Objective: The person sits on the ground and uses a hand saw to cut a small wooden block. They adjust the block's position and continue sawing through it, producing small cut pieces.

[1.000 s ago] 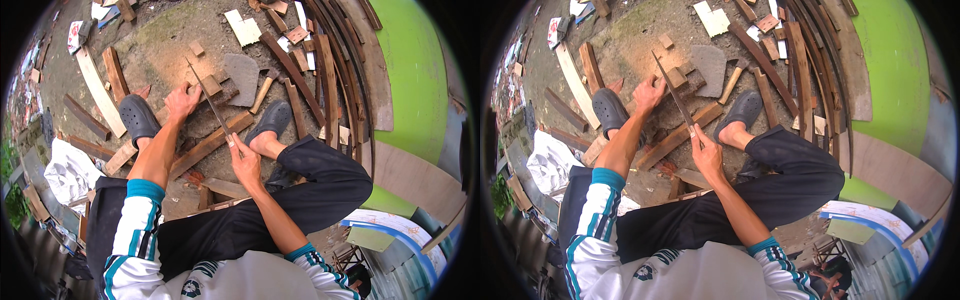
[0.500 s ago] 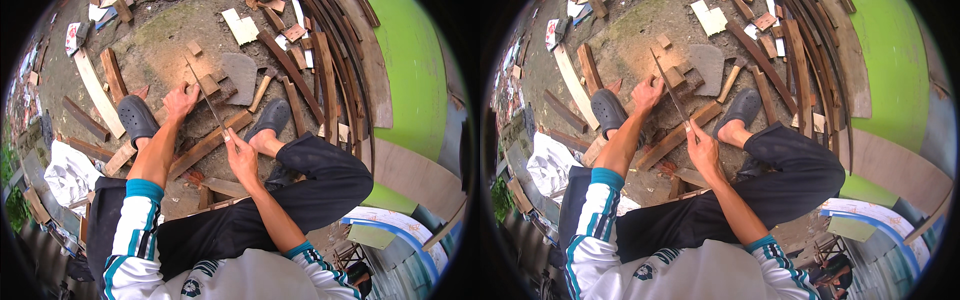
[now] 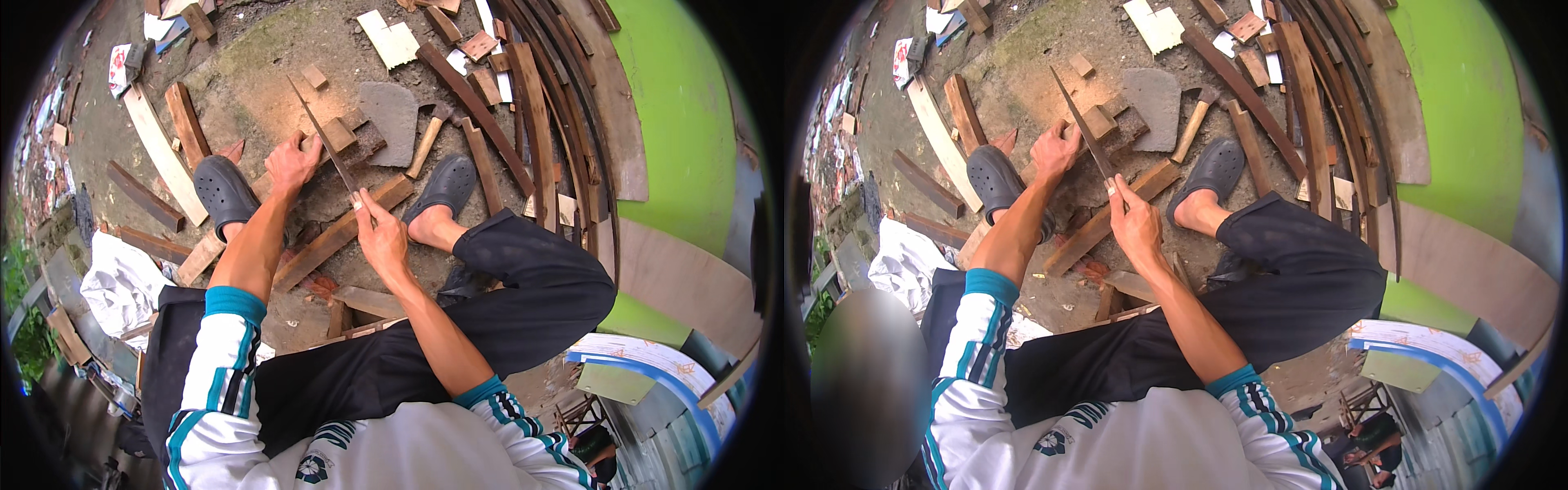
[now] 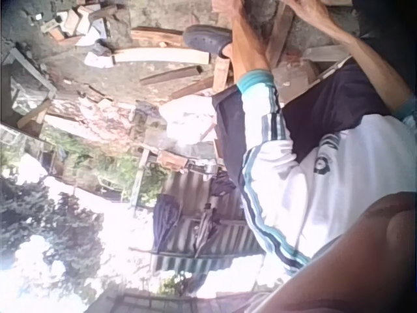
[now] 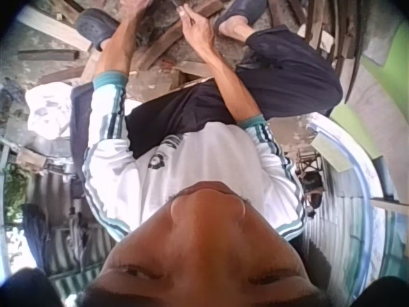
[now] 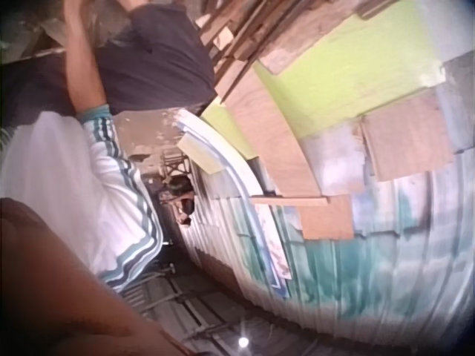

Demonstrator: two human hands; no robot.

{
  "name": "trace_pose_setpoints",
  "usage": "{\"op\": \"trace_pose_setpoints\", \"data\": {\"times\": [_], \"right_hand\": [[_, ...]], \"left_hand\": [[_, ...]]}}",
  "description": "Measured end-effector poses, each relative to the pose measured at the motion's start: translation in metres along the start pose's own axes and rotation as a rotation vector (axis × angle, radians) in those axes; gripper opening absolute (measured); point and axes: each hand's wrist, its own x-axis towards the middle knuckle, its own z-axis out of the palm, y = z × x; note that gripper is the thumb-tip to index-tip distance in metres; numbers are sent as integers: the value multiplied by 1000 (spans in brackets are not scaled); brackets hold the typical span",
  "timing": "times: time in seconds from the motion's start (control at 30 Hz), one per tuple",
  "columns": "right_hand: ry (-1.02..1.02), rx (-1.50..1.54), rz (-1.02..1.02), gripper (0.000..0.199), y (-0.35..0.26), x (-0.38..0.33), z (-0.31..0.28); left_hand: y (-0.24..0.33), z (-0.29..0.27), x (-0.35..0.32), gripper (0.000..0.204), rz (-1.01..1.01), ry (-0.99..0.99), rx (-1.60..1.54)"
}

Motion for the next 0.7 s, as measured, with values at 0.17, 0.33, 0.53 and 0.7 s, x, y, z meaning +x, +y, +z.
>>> {"op": "trace_pose_setpoints", "data": {"times": [0.17,0.33,0.53,0.7], "right_hand": [[-126,-16,132,39,9,-26,-35],[-38,6,0,41,11,8,0],[-59,11,61,40,31,-14,-18],[-20,32,22,40,16,6,2]], "left_hand": [[-2,-1,2,59,-19,-11,-16],[1,0,-1,59,-10,8,-14],[-1,1,-3,58,16,38,-11],[0,0,1,56,-15,-10,9]]}}
